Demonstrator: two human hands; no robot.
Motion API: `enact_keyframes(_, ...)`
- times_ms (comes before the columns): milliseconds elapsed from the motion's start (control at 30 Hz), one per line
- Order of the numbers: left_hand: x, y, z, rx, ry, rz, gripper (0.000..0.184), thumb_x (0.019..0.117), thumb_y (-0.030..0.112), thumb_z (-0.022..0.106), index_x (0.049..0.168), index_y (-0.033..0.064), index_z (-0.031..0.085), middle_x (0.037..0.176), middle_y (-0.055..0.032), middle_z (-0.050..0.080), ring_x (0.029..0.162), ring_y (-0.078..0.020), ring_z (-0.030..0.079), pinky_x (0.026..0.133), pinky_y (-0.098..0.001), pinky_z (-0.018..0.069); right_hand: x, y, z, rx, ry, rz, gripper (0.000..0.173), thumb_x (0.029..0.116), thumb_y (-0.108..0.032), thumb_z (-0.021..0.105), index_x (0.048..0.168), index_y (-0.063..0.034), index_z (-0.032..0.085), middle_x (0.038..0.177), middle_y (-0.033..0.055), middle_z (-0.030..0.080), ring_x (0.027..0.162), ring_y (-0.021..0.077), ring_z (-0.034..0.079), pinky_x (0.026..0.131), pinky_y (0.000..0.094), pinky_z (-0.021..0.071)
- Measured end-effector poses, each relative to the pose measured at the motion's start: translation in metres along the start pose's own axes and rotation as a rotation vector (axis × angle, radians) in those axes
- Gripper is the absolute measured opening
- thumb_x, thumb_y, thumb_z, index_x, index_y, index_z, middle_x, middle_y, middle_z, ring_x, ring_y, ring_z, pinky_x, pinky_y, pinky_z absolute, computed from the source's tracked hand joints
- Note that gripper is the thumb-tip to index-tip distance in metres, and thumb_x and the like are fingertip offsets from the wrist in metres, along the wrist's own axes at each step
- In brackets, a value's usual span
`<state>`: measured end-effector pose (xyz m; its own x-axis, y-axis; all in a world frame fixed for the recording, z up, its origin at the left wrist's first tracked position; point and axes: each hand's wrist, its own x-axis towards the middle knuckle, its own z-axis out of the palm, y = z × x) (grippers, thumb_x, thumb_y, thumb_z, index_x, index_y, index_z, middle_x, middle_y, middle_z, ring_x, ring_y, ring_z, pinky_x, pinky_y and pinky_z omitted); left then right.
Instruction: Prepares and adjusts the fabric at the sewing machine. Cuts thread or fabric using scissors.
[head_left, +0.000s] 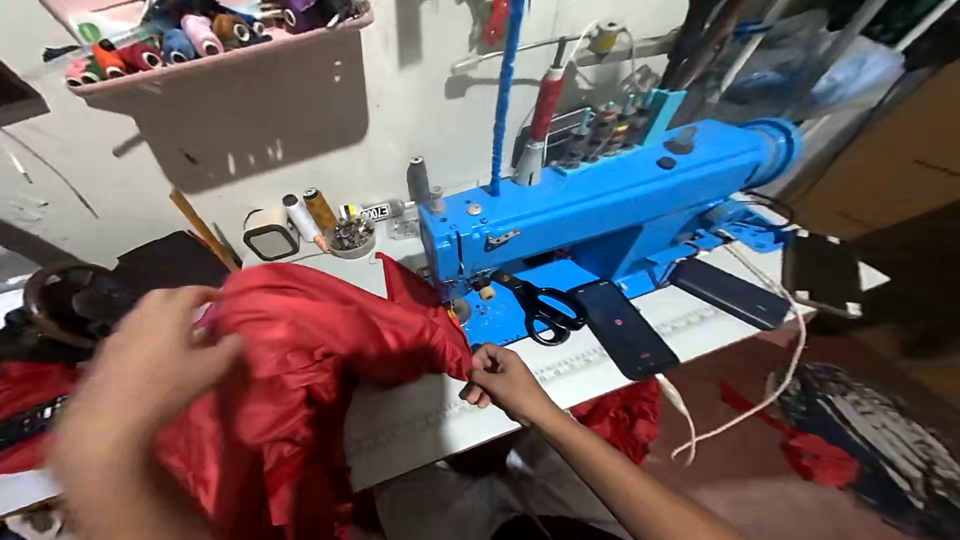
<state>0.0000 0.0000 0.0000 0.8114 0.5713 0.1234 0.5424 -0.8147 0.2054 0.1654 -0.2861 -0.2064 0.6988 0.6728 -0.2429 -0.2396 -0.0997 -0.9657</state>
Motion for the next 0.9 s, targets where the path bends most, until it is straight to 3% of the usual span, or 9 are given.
enact_keyframes(133, 0.027, 0.059, 0.099, -0.188, -0.255, 0.436, 0.044, 0.0920, 0.025, 0.075, 0.130, 0.0044, 0.065, 0.142, -0.0197, 0.058, 0.134, -0.0371, 0.053, 0.110, -0.0604, 0.0427, 0.003, -0.003, 0.003, 0.344, 0.069, 0.047, 0.003, 0.1010, 0.001, 0.054, 0.101, -0.0011, 0.052, 0.079, 0.0057, 0.067, 0.064, 0.0148, 0.070, 0.060, 0.0284, 0.0605)
enact_keyframes(267, 0.035, 0.080, 0.162, -0.083, -0.455, 0.495, 0.063, 0.0896, 0.032, 0.076, 0.146, 0.0127, 0.056, 0.155, -0.0146, 0.048, 0.152, -0.0394, 0.028, 0.119, -0.0703, 0.0154, 0.005, -0.001, 0.005, 0.613, 0.109, 0.098, 0.003, 0.1042, -0.003, 0.049, 0.104, -0.0050, 0.051, 0.081, 0.0056, 0.067, 0.065, 0.0114, 0.067, 0.059, 0.0236, 0.0560)
enact_keyframes(367, 0.027, 0.058, 0.194, -0.131, -0.108, 0.697, 0.021, 0.0939, 0.012, 0.066, 0.112, 0.0054, 0.075, 0.115, -0.0157, 0.074, 0.123, -0.0396, 0.064, 0.111, -0.0731, 0.0312, 0.006, 0.001, 0.007, 0.702, 0.131, 0.112, 0.002, 0.1043, -0.004, 0.050, 0.104, -0.0047, 0.052, 0.079, 0.0055, 0.066, 0.062, 0.0099, 0.064, 0.056, 0.0216, 0.0533)
enact_keyframes(433, 0.017, 0.048, 0.190, -0.196, 0.085, 0.776, 0.016, 0.0955, 0.013, 0.064, 0.100, 0.0074, 0.078, 0.097, -0.0116, 0.077, 0.102, -0.0326, 0.073, 0.107, -0.0695, 0.0401, 0.006, 0.000, 0.006, 0.701, 0.159, 0.106, 0.001, 0.1043, -0.004, 0.051, 0.103, -0.0042, 0.052, 0.076, 0.0048, 0.065, 0.058, 0.0087, 0.062, 0.054, 0.0208, 0.0526)
enact_keyframes(533, -0.011, 0.039, 0.161, -0.293, 0.046, 0.828, 0.027, 0.0985, 0.028, 0.060, 0.092, 0.0092, 0.079, 0.098, -0.0075, 0.076, 0.105, -0.0276, 0.070, 0.106, -0.0595, 0.0442, 0.005, -0.004, 0.006, 0.681, 0.198, 0.109, 0.002, 0.1034, -0.002, 0.053, 0.104, -0.0036, 0.052, 0.072, 0.0035, 0.063, 0.054, 0.0071, 0.060, 0.052, 0.0193, 0.0520)
enact_keyframes(667, -0.045, 0.042, 0.161, -0.426, -0.272, 0.869, 0.042, 0.1001, 0.036, 0.058, 0.076, 0.0066, 0.076, 0.099, -0.0086, 0.075, 0.108, -0.0256, 0.069, 0.101, -0.0514, 0.0505, -0.001, -0.007, 0.013, 0.588, 0.190, 0.140, 0.004, 0.1026, -0.001, 0.054, 0.105, -0.0030, 0.051, 0.070, 0.0036, 0.063, 0.053, 0.0076, 0.060, 0.050, 0.0201, 0.0520)
enact_keyframes(767, -0.041, 0.064, 0.164, -0.477, -0.304, 0.719, 0.038, 0.1046, 0.025, 0.053, 0.089, -0.0020, 0.076, 0.103, -0.0154, 0.074, 0.102, -0.0261, 0.070, 0.093, -0.0423, 0.0558, -0.008, -0.008, 0.020, 0.576, 0.166, 0.192, 0.003, 0.1042, -0.003, 0.052, 0.107, -0.0037, 0.050, 0.069, 0.0035, 0.061, 0.048, 0.0068, 0.056, 0.047, 0.0196, 0.0503)
enact_keyframes(833, -0.028, 0.085, 0.167, -0.482, -0.307, 0.537, 0.037, 0.1080, 0.019, 0.046, 0.113, -0.0068, 0.072, 0.122, -0.0217, 0.069, 0.120, -0.0305, 0.065, 0.107, -0.0436, 0.0482, -0.014, -0.009, 0.021, 0.569, 0.166, 0.221, 0.004, 0.1049, -0.004, 0.051, 0.108, -0.0033, 0.050, 0.068, 0.0034, 0.060, 0.047, 0.0065, 0.055, 0.047, 0.0192, 0.0499)
enact_keyframes(900, -0.015, 0.105, 0.175, -0.438, -0.426, 0.336, 0.047, 0.1115, 0.024, 0.036, 0.143, -0.0072, 0.052, 0.150, -0.0264, 0.050, 0.144, -0.0349, 0.045, 0.121, -0.0451, 0.0329, -0.017, -0.009, 0.021, 0.515, 0.182, 0.191, 0.006, 0.1044, -0.003, 0.052, 0.109, -0.0007, 0.051, 0.068, 0.0044, 0.061, 0.047, 0.0073, 0.056, 0.047, 0.0202, 0.0509)
